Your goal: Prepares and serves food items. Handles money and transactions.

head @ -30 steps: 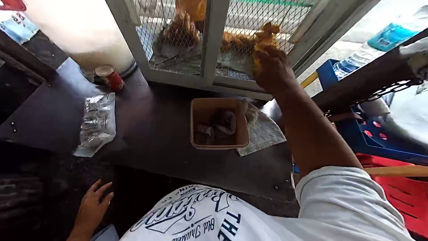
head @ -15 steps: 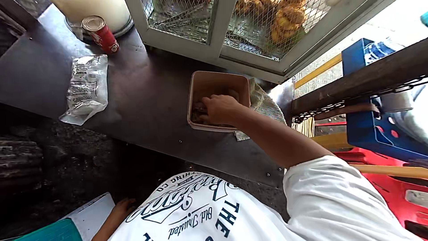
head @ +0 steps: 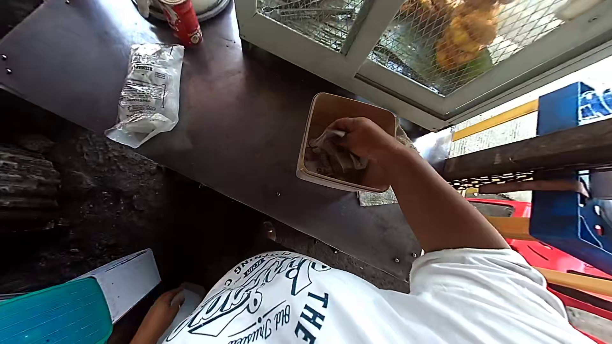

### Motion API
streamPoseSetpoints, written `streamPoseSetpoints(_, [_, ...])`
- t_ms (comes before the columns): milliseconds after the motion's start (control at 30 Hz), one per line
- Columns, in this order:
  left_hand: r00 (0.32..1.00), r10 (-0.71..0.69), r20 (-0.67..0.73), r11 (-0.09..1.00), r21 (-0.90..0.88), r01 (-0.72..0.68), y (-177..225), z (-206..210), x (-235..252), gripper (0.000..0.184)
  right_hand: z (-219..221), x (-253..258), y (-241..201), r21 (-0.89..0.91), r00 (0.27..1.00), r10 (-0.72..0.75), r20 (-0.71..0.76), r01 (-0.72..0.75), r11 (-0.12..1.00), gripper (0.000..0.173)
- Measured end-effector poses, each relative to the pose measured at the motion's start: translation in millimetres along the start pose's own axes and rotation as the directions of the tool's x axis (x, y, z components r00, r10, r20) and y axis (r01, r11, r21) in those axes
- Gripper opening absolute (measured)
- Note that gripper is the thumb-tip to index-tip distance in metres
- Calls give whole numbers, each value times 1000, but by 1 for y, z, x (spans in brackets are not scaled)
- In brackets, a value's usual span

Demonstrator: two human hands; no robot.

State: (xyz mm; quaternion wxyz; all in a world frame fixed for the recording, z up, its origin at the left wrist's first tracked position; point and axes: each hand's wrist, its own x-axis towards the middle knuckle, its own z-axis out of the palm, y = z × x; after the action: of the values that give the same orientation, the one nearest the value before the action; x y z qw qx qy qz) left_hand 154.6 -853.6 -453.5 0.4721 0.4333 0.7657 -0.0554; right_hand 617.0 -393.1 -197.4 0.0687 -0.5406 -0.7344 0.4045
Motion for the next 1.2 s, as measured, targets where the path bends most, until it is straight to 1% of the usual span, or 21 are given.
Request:
streamPoseSetpoints(100, [993,-89,73,993,-67,94,-23,23,-13,42,10,-2,7,-6,995,-97,-5,97,995,18])
streamPoseSetpoints(133, [989,-116,91,988,-88,124,-33,33,-15,43,12,-4,8,45,995,-99,9,98,994,18])
streamPoseSetpoints(200, [986,-122,110,986,-100,133,-56,53,-16,43,18,-10,4,130,997,-44,68,35,991,17])
streamPoseSetpoints(233, [986,-120,115,985,-111,133,-65,61,-17,43,22,-12,-1,70,994,10,109,-17,997,17])
streamPoseSetpoints(267, [986,-121,116,983,-122,135,-73,68,-18,43,25,-12,-7,-56,986,75,151,-67,996,18])
streamPoseSetpoints(333, [987,-128,99,979,-150,142,-83,78,-19,42,36,-3,0,-340,965,138,221,-56,939,24])
streamPoseSetpoints(367, [986,-140,92,976,-157,153,-82,79,-22,42,41,2,4,-436,960,151,236,-34,899,24])
streamPoseSetpoints(467, [983,-172,69,966,-182,182,-70,72,-33,41,49,4,-6,-605,935,211,286,5,796,24])
streamPoseSetpoints(533, [980,-187,66,956,-217,197,-68,69,-38,41,50,-4,-12,-606,948,211,238,-25,795,23])
streamPoseSetpoints(633, [978,-197,65,947,-245,207,-72,67,-44,41,45,-16,-4,-537,994,103,23,-75,840,24])
streamPoseSetpoints(700, [979,-196,51,948,-246,203,-81,73,-46,41,42,-26,-1,-481,987,-11,-157,-67,874,25])
streamPoseSetpoints(767, [982,-183,37,944,-271,186,-86,77,-49,40,39,-40,0,-346,922,-115,-370,-21,938,28])
streamPoseSetpoints(833, [986,-166,6,906,-395,155,-81,77,-59,40,38,-53,-5,-100,804,-185,-565,156,983,23])
streamPoseSetpoints(867, [988,-152,-16,871,-475,127,-73,73,-65,40,43,-61,-15,39,765,-188,-616,268,963,18])
streamPoseSetpoints(900, [992,-124,-39,830,-552,82,-62,68,-72,41,51,-70,-27,154,756,-199,-623,367,917,14])
streamPoseSetpoints(933, [994,-77,-77,783,-622,12,-50,61,-77,41,62,-82,-39,229,774,-243,-585,445,866,14])
streamPoseSetpoints(1000, [989,42,-141,659,-740,-134,-15,43,-86,42,98,-102,-58,292,810,-389,-439,538,791,17])
streamPoseSetpoints(1067, [954,194,-231,515,-803,-299,21,28,-86,44,154,-114,-78,400,826,-497,-267,564,723,19])
streamPoseSetpoints(1100, [924,269,-272,422,-829,-367,40,22,-86,44,188,-117,-84,502,840,-515,-172,525,687,20])
streamPoseSetpoints(1133, [888,340,-310,310,-854,-417,57,18,-85,45,221,-120,-87,614,861,-503,-79,439,656,20])
streamPoseSetpoints(1200, [823,452,-343,85,-902,-422,86,12,-84,49,286,-125,-87,741,897,-435,82,237,628,22])
